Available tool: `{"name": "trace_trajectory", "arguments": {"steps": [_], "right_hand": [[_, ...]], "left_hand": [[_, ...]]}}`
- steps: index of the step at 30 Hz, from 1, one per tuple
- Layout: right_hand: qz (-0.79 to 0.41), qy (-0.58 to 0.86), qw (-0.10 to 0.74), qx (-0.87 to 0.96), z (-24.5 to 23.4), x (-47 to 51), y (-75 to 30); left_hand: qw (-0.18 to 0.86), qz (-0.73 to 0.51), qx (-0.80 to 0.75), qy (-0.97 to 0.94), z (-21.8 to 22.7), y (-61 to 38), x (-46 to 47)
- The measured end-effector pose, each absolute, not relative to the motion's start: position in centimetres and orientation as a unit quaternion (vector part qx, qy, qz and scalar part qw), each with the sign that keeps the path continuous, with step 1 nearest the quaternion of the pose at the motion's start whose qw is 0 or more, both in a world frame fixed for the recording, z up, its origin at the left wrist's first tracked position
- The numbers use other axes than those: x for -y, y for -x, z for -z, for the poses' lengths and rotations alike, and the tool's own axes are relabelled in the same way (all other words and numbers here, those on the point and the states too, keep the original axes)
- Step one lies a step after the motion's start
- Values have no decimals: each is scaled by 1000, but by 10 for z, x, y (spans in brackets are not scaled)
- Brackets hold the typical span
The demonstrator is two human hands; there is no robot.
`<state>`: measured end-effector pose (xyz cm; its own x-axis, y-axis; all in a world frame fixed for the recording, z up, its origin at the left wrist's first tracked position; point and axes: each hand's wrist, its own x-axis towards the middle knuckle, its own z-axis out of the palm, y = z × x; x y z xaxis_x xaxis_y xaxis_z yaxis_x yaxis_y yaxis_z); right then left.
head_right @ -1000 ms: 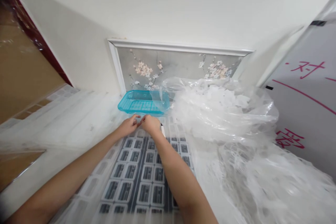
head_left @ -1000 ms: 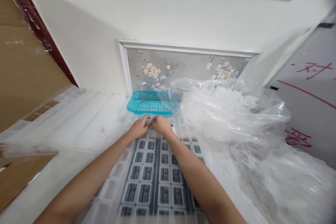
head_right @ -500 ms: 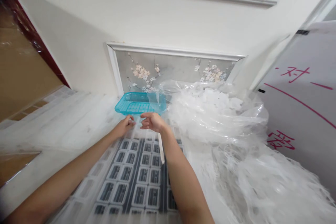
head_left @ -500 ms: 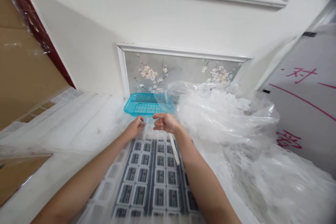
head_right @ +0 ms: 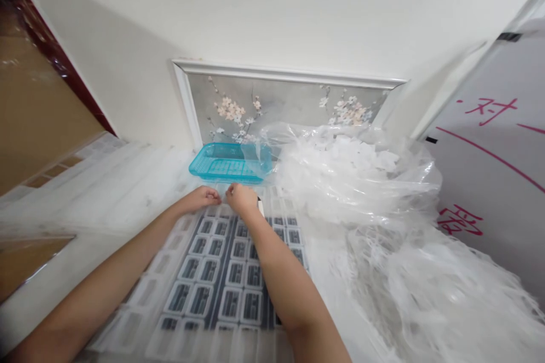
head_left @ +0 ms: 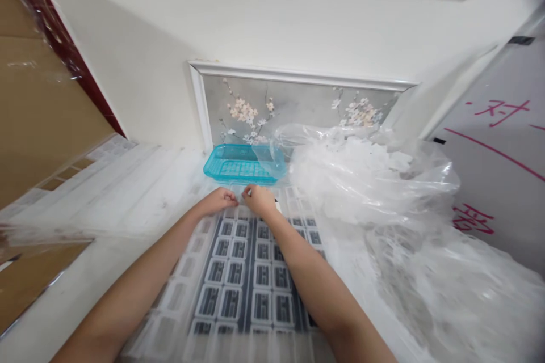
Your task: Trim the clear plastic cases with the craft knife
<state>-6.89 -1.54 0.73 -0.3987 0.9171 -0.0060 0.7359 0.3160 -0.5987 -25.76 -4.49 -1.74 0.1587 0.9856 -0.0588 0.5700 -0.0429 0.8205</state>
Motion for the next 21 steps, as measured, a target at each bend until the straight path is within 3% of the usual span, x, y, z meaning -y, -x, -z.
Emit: {"name": "trace_trajectory", "arguments": {"steps": [9,21], "right_hand": [[-343,441,123,820,-6,11,65],[-289,520,190,781,8,1,72]], "left_hand": [[373,-292,-605,-640,24,258,40],[293,-361,-634,-618,29,255,37]]}}
